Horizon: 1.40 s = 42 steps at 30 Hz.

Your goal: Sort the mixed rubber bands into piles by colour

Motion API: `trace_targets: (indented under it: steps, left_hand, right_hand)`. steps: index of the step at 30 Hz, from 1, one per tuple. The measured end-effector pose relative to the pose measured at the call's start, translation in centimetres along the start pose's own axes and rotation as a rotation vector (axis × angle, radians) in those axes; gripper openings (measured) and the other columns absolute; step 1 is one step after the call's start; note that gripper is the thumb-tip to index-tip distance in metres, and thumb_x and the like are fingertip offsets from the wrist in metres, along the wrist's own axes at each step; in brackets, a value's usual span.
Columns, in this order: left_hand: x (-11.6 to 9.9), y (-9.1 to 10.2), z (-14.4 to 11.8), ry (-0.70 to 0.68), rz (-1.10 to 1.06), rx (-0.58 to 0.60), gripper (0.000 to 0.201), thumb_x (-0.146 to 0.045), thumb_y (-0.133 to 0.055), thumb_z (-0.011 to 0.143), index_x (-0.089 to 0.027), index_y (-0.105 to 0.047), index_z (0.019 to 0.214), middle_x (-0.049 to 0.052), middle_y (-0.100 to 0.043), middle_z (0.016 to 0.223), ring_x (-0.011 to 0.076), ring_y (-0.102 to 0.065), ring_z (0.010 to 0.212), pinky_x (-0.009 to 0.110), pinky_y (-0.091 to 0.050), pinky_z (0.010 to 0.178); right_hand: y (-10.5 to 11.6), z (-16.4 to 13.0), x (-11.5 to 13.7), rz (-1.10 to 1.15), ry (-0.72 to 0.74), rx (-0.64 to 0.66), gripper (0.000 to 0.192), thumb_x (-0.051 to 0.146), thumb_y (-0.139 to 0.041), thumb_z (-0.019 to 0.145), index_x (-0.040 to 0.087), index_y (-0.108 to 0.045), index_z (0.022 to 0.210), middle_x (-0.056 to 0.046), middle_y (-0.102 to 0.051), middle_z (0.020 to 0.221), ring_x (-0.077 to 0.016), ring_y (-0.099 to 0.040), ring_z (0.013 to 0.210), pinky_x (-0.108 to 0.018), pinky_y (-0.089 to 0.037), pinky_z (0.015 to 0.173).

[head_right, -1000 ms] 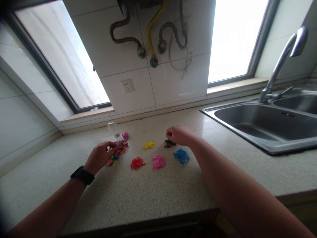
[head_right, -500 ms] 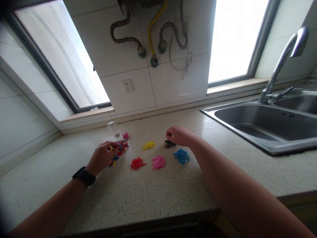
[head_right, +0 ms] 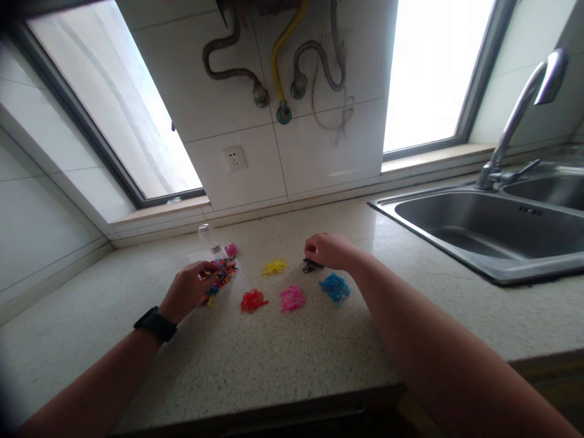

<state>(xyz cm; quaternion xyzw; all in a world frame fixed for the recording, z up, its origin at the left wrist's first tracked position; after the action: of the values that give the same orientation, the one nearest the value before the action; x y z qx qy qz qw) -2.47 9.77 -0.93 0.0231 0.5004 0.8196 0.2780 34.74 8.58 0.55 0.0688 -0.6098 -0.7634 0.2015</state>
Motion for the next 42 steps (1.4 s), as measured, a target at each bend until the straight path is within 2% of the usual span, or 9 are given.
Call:
trace_targets:
  steps: [6, 12, 16, 22, 27, 31, 35, 42]
  left_hand:
    - [0.3, -0.1, 0.0, 0.062, -0.038, 0.024, 0.024, -0.04, -0.057, 0.089, -0.023, -0.073, 0.098, 0.004, -0.075, 0.097, 0.0223, -0.069, 0.088, 0.033, -0.051, 0.083]
    - [0.0, -0.1, 0.0, 0.055, -0.1, 0.037, 0.025, -0.041, -0.058, 0.089, -0.025, -0.075, 0.099, 0.004, -0.076, 0.099, 0.0231, -0.07, 0.089, 0.035, -0.052, 0.085]
    - [-0.3, 0.0, -0.1, 0.091, -0.146, 0.038, 0.029, -0.046, -0.057, 0.09, -0.025, -0.075, 0.099, 0.004, -0.076, 0.096, 0.0223, -0.07, 0.085, 0.034, -0.052, 0.081]
    - [-1.4, -0.7, -0.3, 0.194, -0.42, 0.036, 0.036, -0.048, -0.06, 0.088, -0.018, -0.073, 0.102, 0.004, -0.074, 0.079, 0.0163, -0.064, 0.066, 0.026, -0.047, 0.06]
    - [-3.1, -1.0, -0.5, 0.179, -0.603, 0.042, 0.033, -0.045, -0.066, 0.085, -0.016, -0.072, 0.099, 0.006, -0.072, 0.085, 0.0147, -0.061, 0.069, 0.026, -0.047, 0.061]
    - [-4.6, -0.9, -0.8, 0.185, -0.708, 0.027, 0.03, -0.044, -0.069, 0.083, -0.017, -0.072, 0.097, 0.003, -0.067, 0.075, 0.0124, -0.055, 0.061, 0.024, -0.043, 0.054]
    - [-6.4, -0.9, -1.3, 0.164, -0.82, 0.036, 0.027, -0.043, -0.069, 0.083, -0.019, -0.072, 0.095, 0.002, -0.066, 0.074, 0.0109, -0.05, 0.057, 0.023, -0.038, 0.049]
    - [-9.2, -1.2, -2.8, 0.155, -0.888, 0.079, 0.025, -0.043, -0.069, 0.084, -0.02, -0.071, 0.094, 0.004, -0.069, 0.084, 0.0123, -0.055, 0.063, 0.023, -0.044, 0.054]
  right_hand:
    - [-0.1, -0.1, 0.1, -0.004, 0.006, 0.008, 0.023, 0.035, -0.053, 0.091, 0.023, -0.072, 0.094, -0.006, -0.073, 0.094, -0.0196, -0.064, 0.083, -0.028, -0.039, 0.07]
    - [-0.2, -0.1, 0.2, -0.005, 0.023, 0.018, 0.023, 0.036, -0.053, 0.091, 0.024, -0.072, 0.095, -0.006, -0.073, 0.094, -0.0193, -0.064, 0.082, -0.028, -0.039, 0.069]
    - [-0.3, 0.0, 0.4, -0.007, 0.02, 0.023, 0.022, 0.036, -0.053, 0.091, 0.024, -0.072, 0.094, -0.005, -0.073, 0.094, -0.0194, -0.064, 0.08, -0.029, -0.038, 0.067]
    - [-0.3, -0.1, 1.2, 0.004, 0.055, 0.036, 0.022, 0.035, -0.053, 0.091, 0.023, -0.072, 0.094, -0.006, -0.073, 0.092, -0.0203, -0.064, 0.083, -0.028, -0.038, 0.066]
    - [-0.2, -0.1, 1.5, 0.014, 0.069, 0.027, 0.023, 0.033, -0.052, 0.091, 0.022, -0.072, 0.094, -0.005, -0.073, 0.093, -0.0199, -0.063, 0.083, -0.029, -0.039, 0.069]
    - [0.0, -0.1, 1.8, 0.027, 0.071, 0.009, 0.022, 0.033, -0.053, 0.091, 0.022, -0.072, 0.094, -0.006, -0.073, 0.094, -0.02, -0.063, 0.084, -0.029, -0.04, 0.072]
    - [0.2, -0.2, 3.5, 0.095, 0.141, -0.025, 0.021, 0.032, -0.054, 0.092, 0.021, -0.072, 0.093, -0.006, -0.072, 0.092, -0.0199, -0.063, 0.087, -0.029, -0.041, 0.077]
    - [0.3, -0.8, 8.4, 0.321, 0.357, -0.055, 0.021, 0.029, -0.055, 0.094, 0.017, -0.071, 0.098, -0.006, -0.07, 0.089, -0.0181, -0.06, 0.086, -0.029, -0.042, 0.081]
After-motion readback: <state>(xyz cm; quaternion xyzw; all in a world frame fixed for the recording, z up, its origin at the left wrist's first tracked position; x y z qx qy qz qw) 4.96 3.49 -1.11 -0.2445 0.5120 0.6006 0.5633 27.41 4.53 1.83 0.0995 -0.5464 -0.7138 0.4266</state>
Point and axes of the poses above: each hand's wrist, its own z-axis towards the middle knuckle, its own y-axis out of the back of the hand, x = y × z, the point moved 4 cm from there along z, towards the middle knuckle
